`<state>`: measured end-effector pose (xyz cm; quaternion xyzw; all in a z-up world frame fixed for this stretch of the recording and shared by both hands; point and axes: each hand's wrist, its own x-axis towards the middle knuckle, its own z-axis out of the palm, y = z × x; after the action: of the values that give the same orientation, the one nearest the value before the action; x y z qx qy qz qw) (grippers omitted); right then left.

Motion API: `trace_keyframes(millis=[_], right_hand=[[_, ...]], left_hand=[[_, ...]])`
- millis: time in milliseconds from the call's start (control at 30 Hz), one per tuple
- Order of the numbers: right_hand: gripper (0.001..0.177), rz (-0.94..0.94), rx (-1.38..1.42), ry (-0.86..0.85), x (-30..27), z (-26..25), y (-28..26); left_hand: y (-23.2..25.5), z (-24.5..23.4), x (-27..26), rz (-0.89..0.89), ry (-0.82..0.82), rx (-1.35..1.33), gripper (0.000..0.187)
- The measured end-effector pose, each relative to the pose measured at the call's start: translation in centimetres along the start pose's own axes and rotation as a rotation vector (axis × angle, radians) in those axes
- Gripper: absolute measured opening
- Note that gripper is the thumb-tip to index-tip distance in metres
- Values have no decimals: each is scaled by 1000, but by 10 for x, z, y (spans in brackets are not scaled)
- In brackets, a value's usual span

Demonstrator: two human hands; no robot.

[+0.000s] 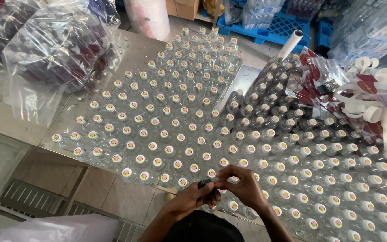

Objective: The person applies small circular labels to the caps of numerous clear plastic bottles arranged on a metal table. The person uses their right hand to pick up labels from a stack held in the left hand and places them onto the bottle tops.

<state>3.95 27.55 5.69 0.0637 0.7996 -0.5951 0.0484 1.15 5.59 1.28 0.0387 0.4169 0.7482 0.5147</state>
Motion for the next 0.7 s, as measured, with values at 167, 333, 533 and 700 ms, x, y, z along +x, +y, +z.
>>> trace_keyframes(millis=[167,333,533,700], right_hand=[[13,61,108,64,-3,0,6],[10,-44,-64,186,5,-14,14],[17,-58,-266,517,58,-79,65],[27,-85,-330,666,112,-110,110]], left_hand=[[-3,-2,-1,-6,35,-24,47],[-1,-4,-4,-21,56,-63,53],[9,-9,-15,-131,281,-85,62],[-4,-24,-11,-118,284,-122,64]])
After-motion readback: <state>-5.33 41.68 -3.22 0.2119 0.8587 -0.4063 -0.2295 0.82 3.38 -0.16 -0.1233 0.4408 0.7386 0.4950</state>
